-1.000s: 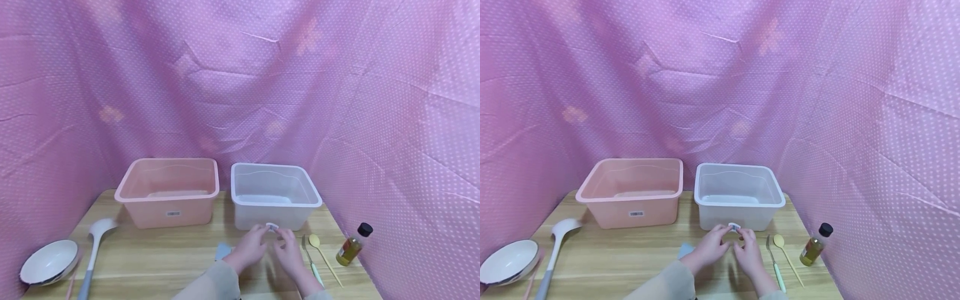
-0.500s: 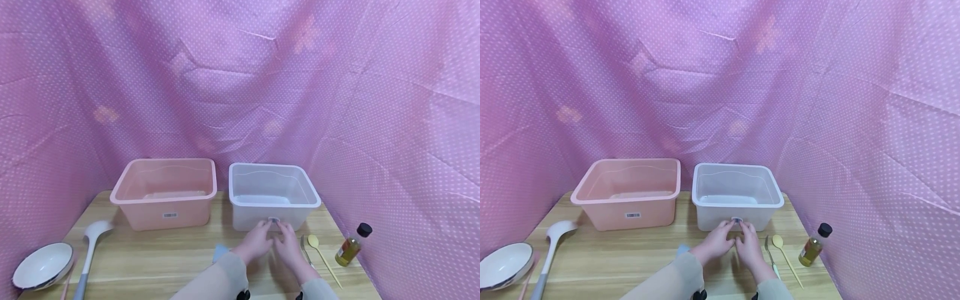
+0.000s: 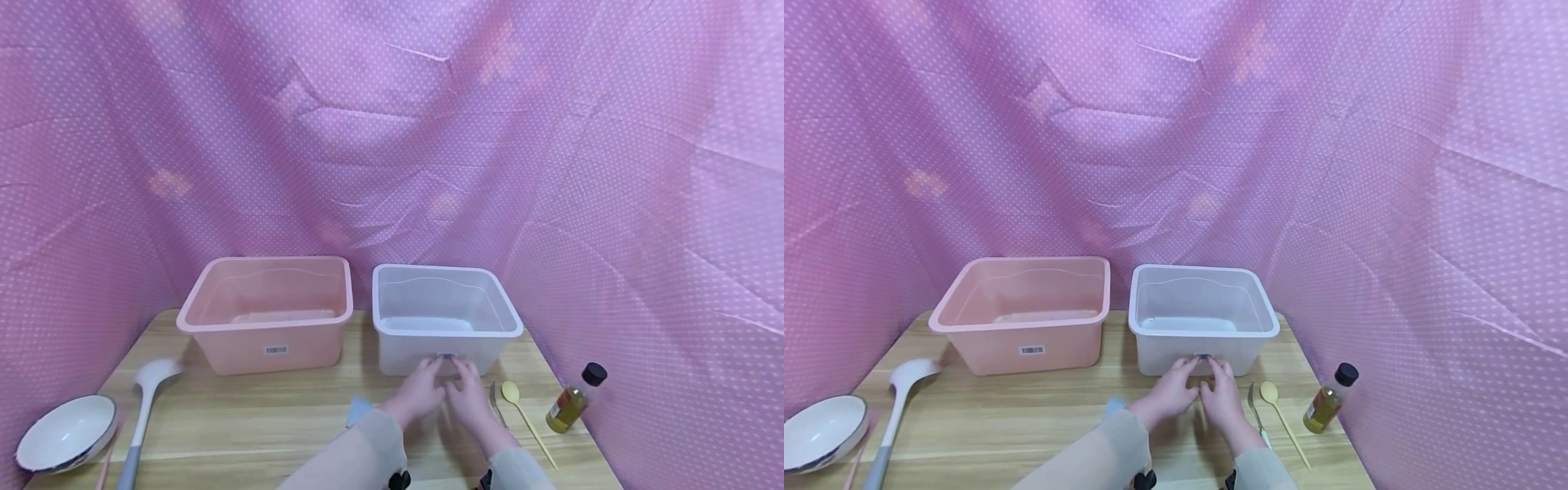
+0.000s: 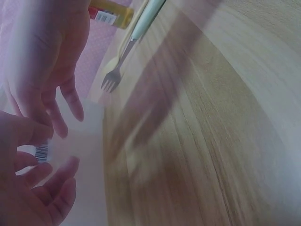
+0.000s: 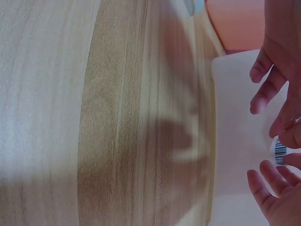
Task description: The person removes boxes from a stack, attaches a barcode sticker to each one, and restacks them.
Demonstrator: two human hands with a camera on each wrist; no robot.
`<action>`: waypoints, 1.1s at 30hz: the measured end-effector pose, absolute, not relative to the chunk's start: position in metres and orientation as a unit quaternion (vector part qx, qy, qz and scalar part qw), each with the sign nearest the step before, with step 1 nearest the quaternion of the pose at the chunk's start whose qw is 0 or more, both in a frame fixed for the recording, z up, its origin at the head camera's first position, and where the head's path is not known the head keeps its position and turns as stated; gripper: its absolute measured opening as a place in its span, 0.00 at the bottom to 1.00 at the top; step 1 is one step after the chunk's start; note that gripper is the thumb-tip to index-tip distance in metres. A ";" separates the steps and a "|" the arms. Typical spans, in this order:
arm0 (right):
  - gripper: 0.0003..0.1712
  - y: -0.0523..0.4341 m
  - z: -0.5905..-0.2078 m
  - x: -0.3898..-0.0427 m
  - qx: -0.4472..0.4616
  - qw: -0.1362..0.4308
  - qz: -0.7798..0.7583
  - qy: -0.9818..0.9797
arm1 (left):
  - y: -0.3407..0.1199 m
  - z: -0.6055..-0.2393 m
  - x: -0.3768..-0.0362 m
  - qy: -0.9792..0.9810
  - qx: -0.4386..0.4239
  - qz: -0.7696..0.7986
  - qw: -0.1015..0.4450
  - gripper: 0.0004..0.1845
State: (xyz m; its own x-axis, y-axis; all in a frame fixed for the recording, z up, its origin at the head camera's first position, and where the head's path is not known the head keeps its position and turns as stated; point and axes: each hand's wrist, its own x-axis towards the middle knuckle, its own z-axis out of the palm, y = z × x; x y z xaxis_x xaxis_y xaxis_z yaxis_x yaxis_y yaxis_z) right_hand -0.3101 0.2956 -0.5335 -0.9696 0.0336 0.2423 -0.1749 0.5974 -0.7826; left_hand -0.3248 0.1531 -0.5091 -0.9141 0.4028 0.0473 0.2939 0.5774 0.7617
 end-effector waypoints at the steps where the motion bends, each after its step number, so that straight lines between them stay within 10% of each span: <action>1: 0.35 0.296 -0.533 -0.310 0.036 0.113 0.450 -0.885 | 0.153 -0.509 -0.325 0.885 0.196 0.417 0.065 0.36; 33: 0.31 0.304 -0.533 -0.321 0.007 0.075 0.469 -0.880 | 0.142 -0.528 -0.349 0.782 0.148 0.593 0.121 0.33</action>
